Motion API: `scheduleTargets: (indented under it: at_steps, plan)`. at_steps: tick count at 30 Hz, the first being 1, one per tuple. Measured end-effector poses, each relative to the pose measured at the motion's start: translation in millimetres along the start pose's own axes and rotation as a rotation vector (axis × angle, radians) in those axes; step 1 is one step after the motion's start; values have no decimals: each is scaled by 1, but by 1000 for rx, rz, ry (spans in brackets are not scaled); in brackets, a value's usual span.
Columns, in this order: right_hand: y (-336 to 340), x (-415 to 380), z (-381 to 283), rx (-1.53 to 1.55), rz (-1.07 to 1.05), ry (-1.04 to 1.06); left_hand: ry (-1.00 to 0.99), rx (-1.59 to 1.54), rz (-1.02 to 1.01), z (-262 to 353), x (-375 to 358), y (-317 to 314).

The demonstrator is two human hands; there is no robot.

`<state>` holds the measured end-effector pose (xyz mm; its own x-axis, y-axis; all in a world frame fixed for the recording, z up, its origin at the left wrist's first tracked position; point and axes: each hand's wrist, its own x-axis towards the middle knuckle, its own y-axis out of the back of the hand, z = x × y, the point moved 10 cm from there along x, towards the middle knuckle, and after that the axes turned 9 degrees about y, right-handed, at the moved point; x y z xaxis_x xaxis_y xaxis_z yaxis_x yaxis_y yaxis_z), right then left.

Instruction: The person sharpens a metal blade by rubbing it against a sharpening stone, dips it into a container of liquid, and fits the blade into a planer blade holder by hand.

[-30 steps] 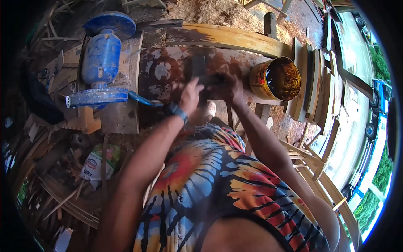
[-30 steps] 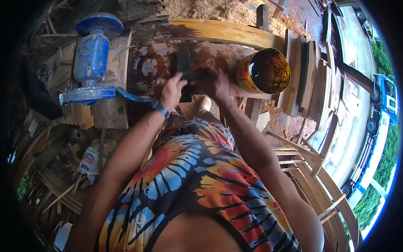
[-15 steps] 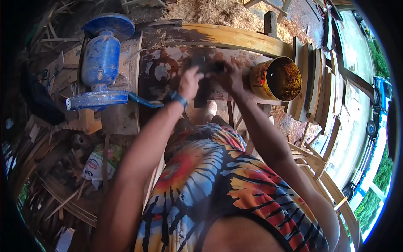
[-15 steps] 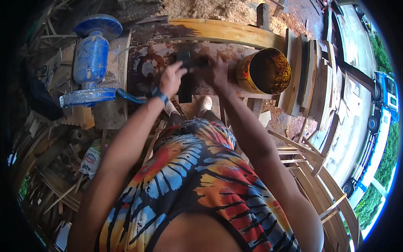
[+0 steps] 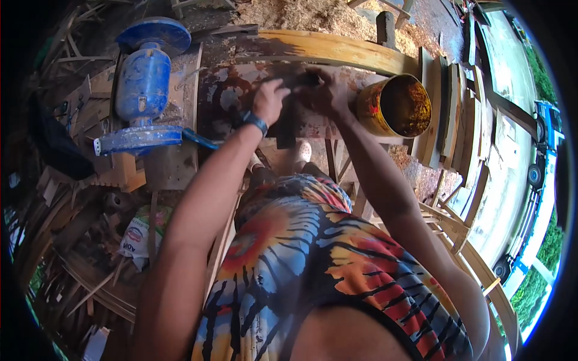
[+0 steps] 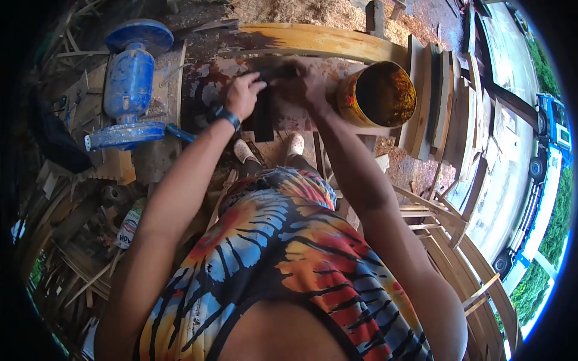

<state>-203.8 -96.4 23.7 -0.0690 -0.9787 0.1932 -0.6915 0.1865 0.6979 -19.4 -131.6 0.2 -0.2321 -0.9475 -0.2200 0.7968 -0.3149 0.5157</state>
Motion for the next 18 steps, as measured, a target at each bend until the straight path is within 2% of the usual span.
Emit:
scheduleTargets:
  at_steps: [2, 4, 6, 10, 11, 12, 15, 16, 18]
  plan:
    - [3, -3, -8, 41, -5, 25, 11, 0, 1, -3, -16, -2]
    - [10, -25, -34, -82, 60, 272, 32, -14, -13, -22, -39, -7]
    - [12, -61, -36, -36, 79, 134, 6, -36, 1, -20, -80, -5]
    - [2, -38, -21, 215, 4, -56, -18, 85, -16, 6, -50, 4]
    - [3, -24, -16, 133, 39, -45, -30, 116, 2, 10, -31, 5]
    - [3, -10, -11, 51, 75, -34, -132, 64, 61, 4, -13, 3]
    - [6, -13, -11, -53, 111, 56, -77, 0, 8, -1, -2, 1]
    - [8, -13, -12, -65, 110, 97, -74, 16, 47, -1, -20, 3]
    - [13, -50, -31, 119, 57, 34, 52, 41, -26, 6, -67, 7]
